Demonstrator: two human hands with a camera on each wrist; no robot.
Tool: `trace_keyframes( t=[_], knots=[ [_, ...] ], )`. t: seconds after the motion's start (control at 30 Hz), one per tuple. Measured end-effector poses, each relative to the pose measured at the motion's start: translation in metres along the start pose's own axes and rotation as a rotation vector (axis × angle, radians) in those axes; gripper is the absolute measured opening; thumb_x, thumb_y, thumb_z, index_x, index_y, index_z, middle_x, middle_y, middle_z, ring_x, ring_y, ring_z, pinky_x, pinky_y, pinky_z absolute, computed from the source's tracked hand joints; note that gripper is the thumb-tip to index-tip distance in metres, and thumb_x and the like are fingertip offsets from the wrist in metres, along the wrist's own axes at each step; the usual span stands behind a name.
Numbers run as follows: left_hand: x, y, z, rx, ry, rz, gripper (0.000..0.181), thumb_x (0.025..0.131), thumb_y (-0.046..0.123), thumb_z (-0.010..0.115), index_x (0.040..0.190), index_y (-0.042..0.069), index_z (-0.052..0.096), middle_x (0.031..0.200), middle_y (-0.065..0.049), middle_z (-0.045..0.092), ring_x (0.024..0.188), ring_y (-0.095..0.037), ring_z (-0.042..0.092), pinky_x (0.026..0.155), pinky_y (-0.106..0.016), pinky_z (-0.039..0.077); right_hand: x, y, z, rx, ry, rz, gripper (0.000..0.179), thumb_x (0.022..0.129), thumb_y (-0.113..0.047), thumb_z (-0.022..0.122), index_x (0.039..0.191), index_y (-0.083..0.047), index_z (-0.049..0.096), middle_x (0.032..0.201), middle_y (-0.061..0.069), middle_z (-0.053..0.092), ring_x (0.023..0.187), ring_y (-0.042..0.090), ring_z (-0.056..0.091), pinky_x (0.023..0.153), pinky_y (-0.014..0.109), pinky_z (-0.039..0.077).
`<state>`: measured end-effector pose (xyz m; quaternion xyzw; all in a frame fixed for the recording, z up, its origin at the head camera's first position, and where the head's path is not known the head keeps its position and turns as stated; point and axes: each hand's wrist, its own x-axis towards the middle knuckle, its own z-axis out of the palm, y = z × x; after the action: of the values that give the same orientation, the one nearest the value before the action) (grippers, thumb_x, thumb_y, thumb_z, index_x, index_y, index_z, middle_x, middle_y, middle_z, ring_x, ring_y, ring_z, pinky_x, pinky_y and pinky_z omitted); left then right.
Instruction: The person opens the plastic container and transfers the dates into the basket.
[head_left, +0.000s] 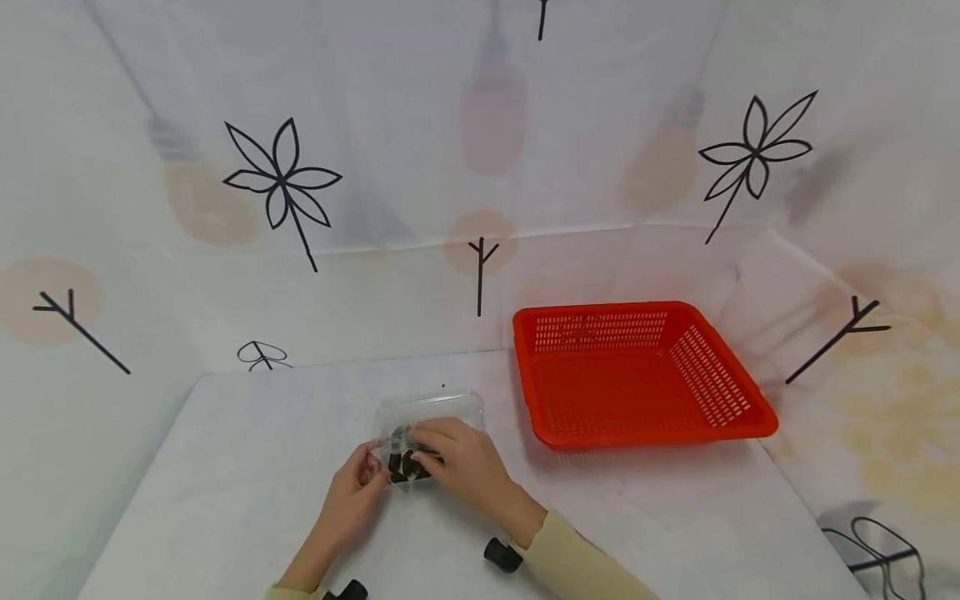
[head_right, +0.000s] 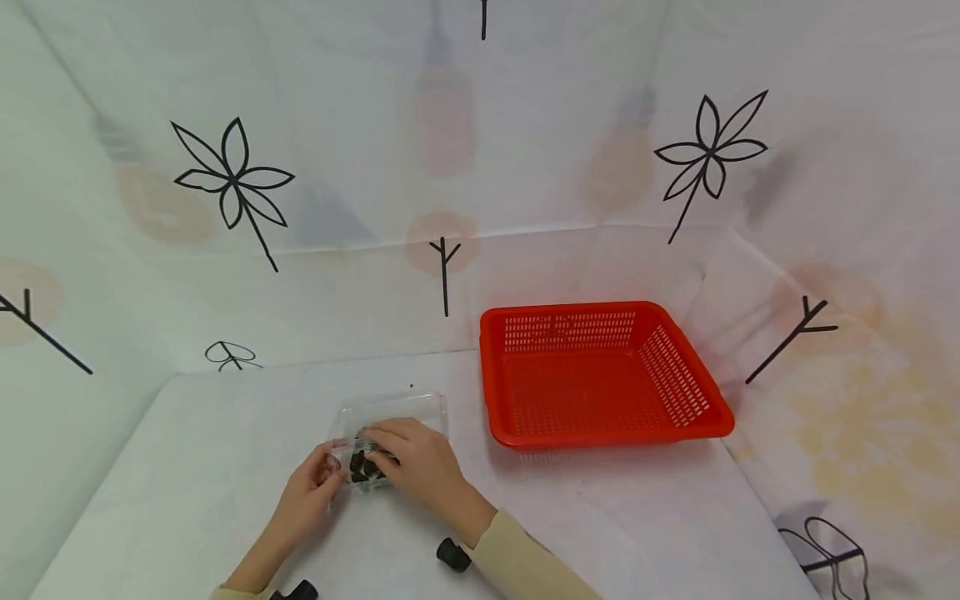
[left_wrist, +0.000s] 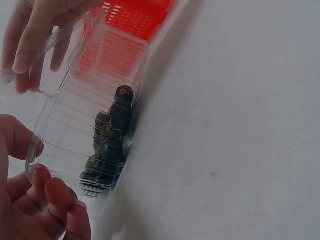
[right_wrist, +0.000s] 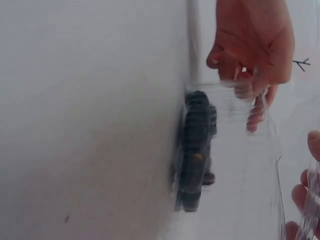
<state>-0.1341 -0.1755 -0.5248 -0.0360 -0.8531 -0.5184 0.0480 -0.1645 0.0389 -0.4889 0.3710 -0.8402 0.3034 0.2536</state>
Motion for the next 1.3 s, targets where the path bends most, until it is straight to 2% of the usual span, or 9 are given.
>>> trace_keyframes(
  t=[0.1, 0.23, 0.37, 0.6, 0.77, 0.9, 1.07, 1.13, 1.3],
  knots=[
    [0.001, 0.003, -0.001, -0.028, -0.019, -0.018, 0.042, 0.088, -0.003, 0.065, 0.129, 0.001, 0.058, 0.079, 0.000, 0.049, 0.062, -0.008, 0.042, 0.056, -0.023, 0.036, -0.006, 0.003, -0.003, -0.087, 0.015, -0.064, 0.034, 0.082, -0.020, 0.084, 0.114, -0.013, 0.076, 0.117, -0.001, 0.070, 0.112, 0.012, 0.062, 0.094, 0.025, 0.048],
    [0.000, 0.002, -0.002, -0.051, -0.028, -0.021, 0.044, 0.088, -0.004, 0.065, 0.131, 0.001, 0.057, 0.079, 0.001, 0.047, 0.063, -0.008, 0.041, 0.055, -0.024, 0.036, -0.016, 0.009, -0.008, -0.125, 0.041, -0.110, 0.037, 0.076, -0.011, 0.086, 0.112, -0.013, 0.076, 0.116, 0.002, 0.071, 0.112, 0.017, 0.063, 0.096, 0.030, 0.049],
    [-0.001, 0.002, -0.002, -0.045, -0.016, -0.015, 0.047, 0.086, -0.005, 0.064, 0.132, 0.003, 0.058, 0.078, 0.002, 0.046, 0.063, -0.008, 0.041, 0.055, -0.023, 0.036, -0.027, 0.015, -0.011, -0.115, 0.012, -0.071, 0.037, 0.076, -0.006, 0.085, 0.111, -0.012, 0.076, 0.119, 0.003, 0.070, 0.116, 0.020, 0.061, 0.096, 0.032, 0.049],
    [0.001, -0.002, -0.001, -0.044, -0.043, -0.022, 0.046, 0.086, -0.007, 0.061, 0.131, 0.004, 0.059, 0.078, 0.001, 0.045, 0.064, -0.009, 0.042, 0.057, -0.023, 0.036, -0.038, 0.017, -0.019, -0.067, -0.056, 0.039, 0.034, 0.077, -0.014, 0.087, 0.110, -0.013, 0.077, 0.124, 0.006, 0.068, 0.123, 0.025, 0.057, 0.097, 0.038, 0.048],
    [0.001, -0.002, -0.003, -0.042, -0.038, -0.011, 0.048, 0.086, -0.007, 0.062, 0.132, 0.005, 0.058, 0.077, 0.000, 0.045, 0.063, -0.009, 0.041, 0.055, -0.023, 0.035, -0.042, 0.018, -0.024, -0.092, -0.083, 0.009, 0.036, 0.079, -0.009, 0.085, 0.114, -0.010, 0.075, 0.128, 0.007, 0.066, 0.121, 0.024, 0.059, 0.094, 0.036, 0.050],
    [0.002, -0.003, -0.004, -0.047, -0.031, 0.026, 0.046, 0.087, -0.007, 0.061, 0.132, 0.002, 0.058, 0.077, 0.001, 0.045, 0.062, -0.008, 0.040, 0.056, -0.023, 0.035, -0.041, 0.021, -0.028, -0.110, -0.105, -0.028, 0.041, 0.078, -0.001, 0.083, 0.117, -0.008, 0.073, 0.127, 0.009, 0.065, 0.114, 0.021, 0.064, 0.088, 0.031, 0.052],
    [0.003, -0.005, -0.004, -0.080, -0.031, 0.073, 0.045, 0.087, -0.009, 0.062, 0.131, 0.000, 0.058, 0.079, 0.001, 0.045, 0.064, -0.007, 0.041, 0.057, -0.023, 0.037, -0.038, 0.024, -0.032, -0.039, -0.155, 0.001, 0.044, 0.080, 0.005, 0.077, 0.122, -0.006, 0.071, 0.128, 0.009, 0.066, 0.112, 0.021, 0.066, 0.084, 0.027, 0.053],
    [0.003, -0.005, -0.005, -0.089, -0.032, 0.084, 0.045, 0.087, -0.009, 0.062, 0.131, 0.000, 0.058, 0.080, 0.001, 0.045, 0.065, -0.007, 0.041, 0.057, -0.023, 0.037, -0.037, 0.026, -0.034, 0.005, -0.142, 0.018, 0.044, 0.081, 0.008, 0.075, 0.123, -0.004, 0.071, 0.126, 0.009, 0.067, 0.111, 0.021, 0.066, 0.085, 0.027, 0.052],
    [0.003, -0.006, -0.006, -0.107, -0.033, 0.060, 0.047, 0.087, -0.009, 0.063, 0.132, 0.004, 0.059, 0.080, 0.001, 0.046, 0.064, -0.007, 0.041, 0.057, -0.023, 0.038, -0.034, 0.031, -0.035, 0.088, -0.007, 0.013, 0.041, 0.077, 0.011, 0.077, 0.115, -0.002, 0.074, 0.114, 0.009, 0.072, 0.102, 0.021, 0.070, 0.082, 0.027, 0.053]
  ],
)
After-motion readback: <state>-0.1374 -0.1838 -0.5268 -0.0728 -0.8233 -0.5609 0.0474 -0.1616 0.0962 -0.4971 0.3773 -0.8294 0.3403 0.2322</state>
